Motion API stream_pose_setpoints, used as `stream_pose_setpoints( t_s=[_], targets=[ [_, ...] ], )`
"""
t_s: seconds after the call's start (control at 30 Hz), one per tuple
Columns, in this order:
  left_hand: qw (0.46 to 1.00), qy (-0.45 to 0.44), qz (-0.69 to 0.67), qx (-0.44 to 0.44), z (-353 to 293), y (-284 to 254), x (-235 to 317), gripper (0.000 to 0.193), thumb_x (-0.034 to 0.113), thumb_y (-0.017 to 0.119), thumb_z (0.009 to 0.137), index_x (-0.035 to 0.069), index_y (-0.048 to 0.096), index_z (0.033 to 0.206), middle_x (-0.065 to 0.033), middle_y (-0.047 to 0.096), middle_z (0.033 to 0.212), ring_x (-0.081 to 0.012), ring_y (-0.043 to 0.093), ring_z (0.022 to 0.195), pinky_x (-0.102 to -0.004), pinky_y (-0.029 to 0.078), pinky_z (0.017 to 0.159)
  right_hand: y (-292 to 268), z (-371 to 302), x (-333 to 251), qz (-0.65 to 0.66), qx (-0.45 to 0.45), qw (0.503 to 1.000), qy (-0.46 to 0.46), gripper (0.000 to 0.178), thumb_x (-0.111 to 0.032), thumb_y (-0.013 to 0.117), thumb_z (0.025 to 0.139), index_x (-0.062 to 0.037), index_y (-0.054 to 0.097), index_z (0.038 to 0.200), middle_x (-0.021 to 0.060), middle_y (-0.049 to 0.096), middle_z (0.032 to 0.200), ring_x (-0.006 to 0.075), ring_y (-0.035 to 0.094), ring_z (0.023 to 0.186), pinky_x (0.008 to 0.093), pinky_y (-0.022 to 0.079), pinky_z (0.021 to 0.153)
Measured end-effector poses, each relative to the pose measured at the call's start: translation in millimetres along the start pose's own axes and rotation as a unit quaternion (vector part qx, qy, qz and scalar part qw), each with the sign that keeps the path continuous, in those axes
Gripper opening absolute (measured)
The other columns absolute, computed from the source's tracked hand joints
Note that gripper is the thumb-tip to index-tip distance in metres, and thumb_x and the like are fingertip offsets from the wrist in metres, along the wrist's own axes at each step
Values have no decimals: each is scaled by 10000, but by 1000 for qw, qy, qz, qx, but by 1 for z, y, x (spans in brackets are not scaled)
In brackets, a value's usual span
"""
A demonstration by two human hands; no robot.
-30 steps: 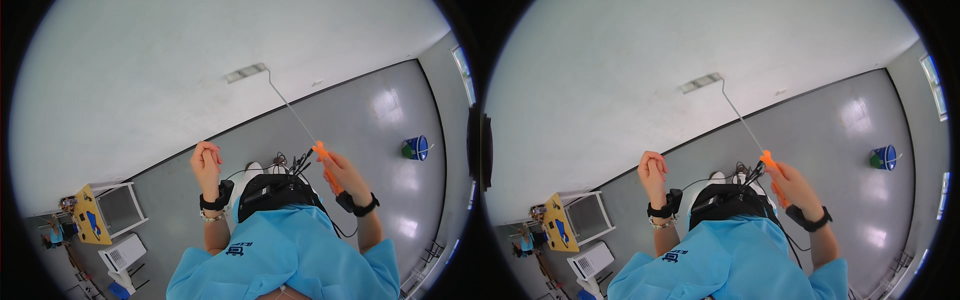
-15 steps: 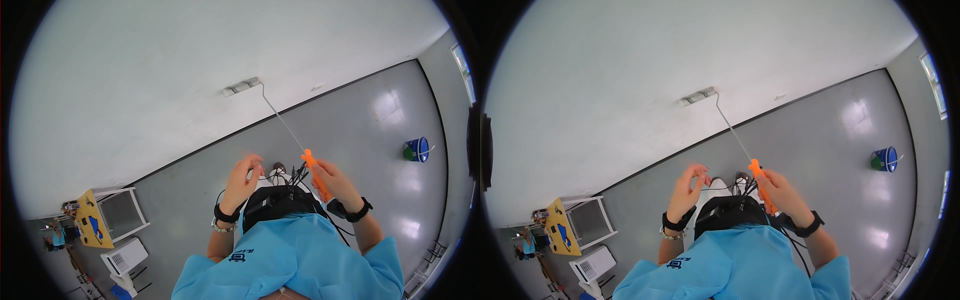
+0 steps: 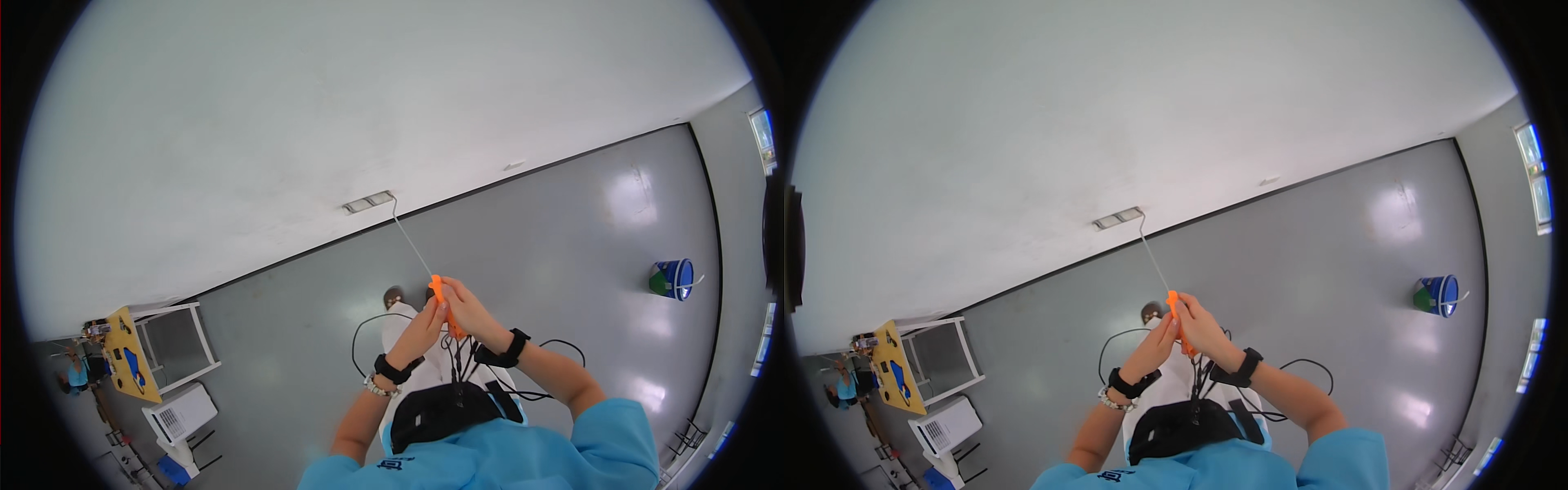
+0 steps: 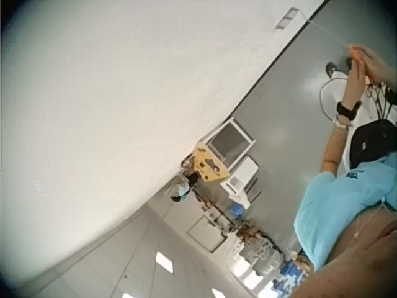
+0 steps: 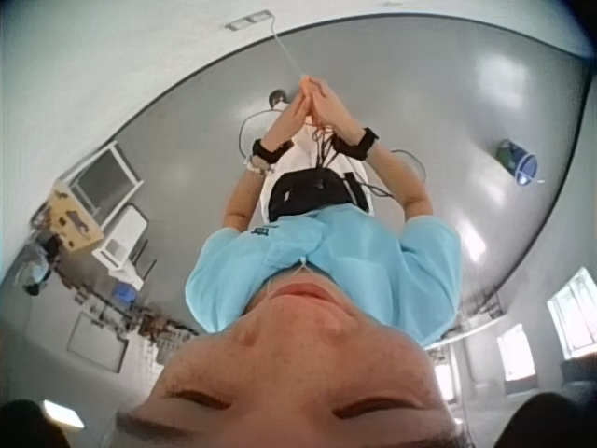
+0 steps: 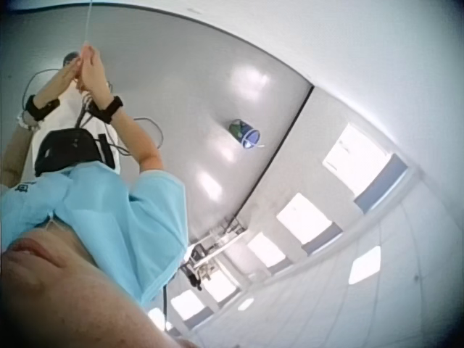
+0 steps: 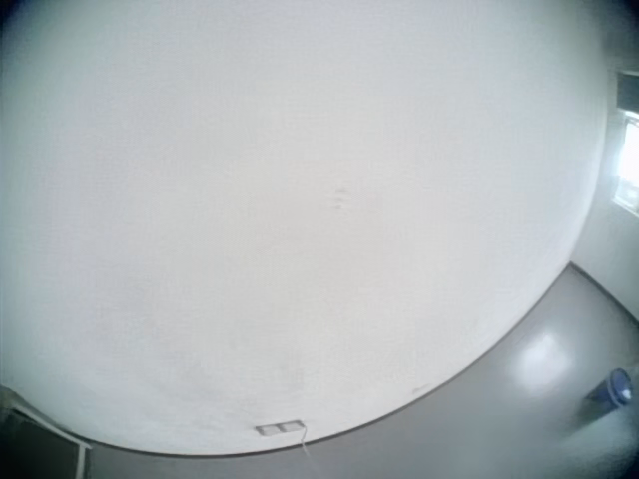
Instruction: Painting a white wall using a long-handled paint roller.
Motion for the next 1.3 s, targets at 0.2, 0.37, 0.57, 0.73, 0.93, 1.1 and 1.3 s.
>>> stream_pose_setpoints(
  t_s=[0.2, 0.37, 0.57, 0.73, 0.93, 1.1, 1.3],
  targets=[
    [888, -224, -385, 111, 40, -4, -94, 395, 406, 351, 1020, 89, 578, 1081, 18, 608, 802, -61, 530, 650, -225, 381, 515, 17, 90, 51, -132, 38, 988, -75, 557, -439, 290, 1010, 0, 392, 1338, 240, 661, 825, 366, 629, 576, 408, 503, 495],
    [861, -263, -396, 182, 67, -15, -129, 311, 330, 455, 1002, 49, 588, 1016, -52, 646, 900, -108, 615, 767, -237, 487, 624, 25, 114, 68, -193, 49, 978, -57, 596, -439, 271, 1013, -33, 234, 1448, 254, 635, 847, 302, 649, 605, 353, 516, 528],
    [870, -224, -426, 108, 109, -8, -163, 283, 232, 497, 969, -24, 555, 1075, -150, 654, 1042, -220, 659, 925, -300, 536, 772, -5, 129, 72, -219, 32, 974, -46, 565, -376, 370, 1004, -38, 258, 1442, 199, 663, 831, 350, 649, 629, 419, 520, 574],
    [854, -280, -400, 178, 123, -28, -218, 150, 116, 614, 893, 1, 532, 944, -91, 613, 875, -183, 651, 736, -287, 518, 637, -36, 102, 97, -349, 88, 919, -159, 514, -296, 444, 980, -94, 306, 1432, 203, 657, 989, 399, 636, 818, 463, 513, 689],
    [795, -368, -468, 117, 157, -76, -281, 157, 100, 621, 889, -7, 518, 940, -62, 554, 797, -104, 481, 548, -229, 402, 500, -90, 70, 141, -395, 106, 912, -40, 496, -244, 486, 958, -107, 342, 1412, 210, 651, 973, 414, 623, 813, 489, 496, 685],
    [757, -378, -516, 132, 203, -90, -311, 153, 77, 626, 881, 11, 499, 933, -79, 582, 839, -92, 499, 568, -219, 412, 510, -110, 50, 169, -434, 159, 885, -60, 481, -239, 507, 946, -94, 378, 1386, 189, 638, 884, 405, 615, 765, 484, 494, 659],
    [758, -377, -504, 173, 244, -87, -343, 196, 59, 634, 858, 27, 472, 963, -121, 590, 879, -98, 495, 563, -224, 421, 513, -105, 36, 199, -422, 156, 893, 15, 467, -221, 523, 937, -91, 398, 1368, 179, 643, 926, 392, 619, 783, 474, 500, 675]
  ],
)
Point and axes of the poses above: each hand's wrist, its own z-axis towards the middle knuckle, its own y-axis out of the palm, x = y × z, the point moved 1 cm from there along z, towards the middle knuckle
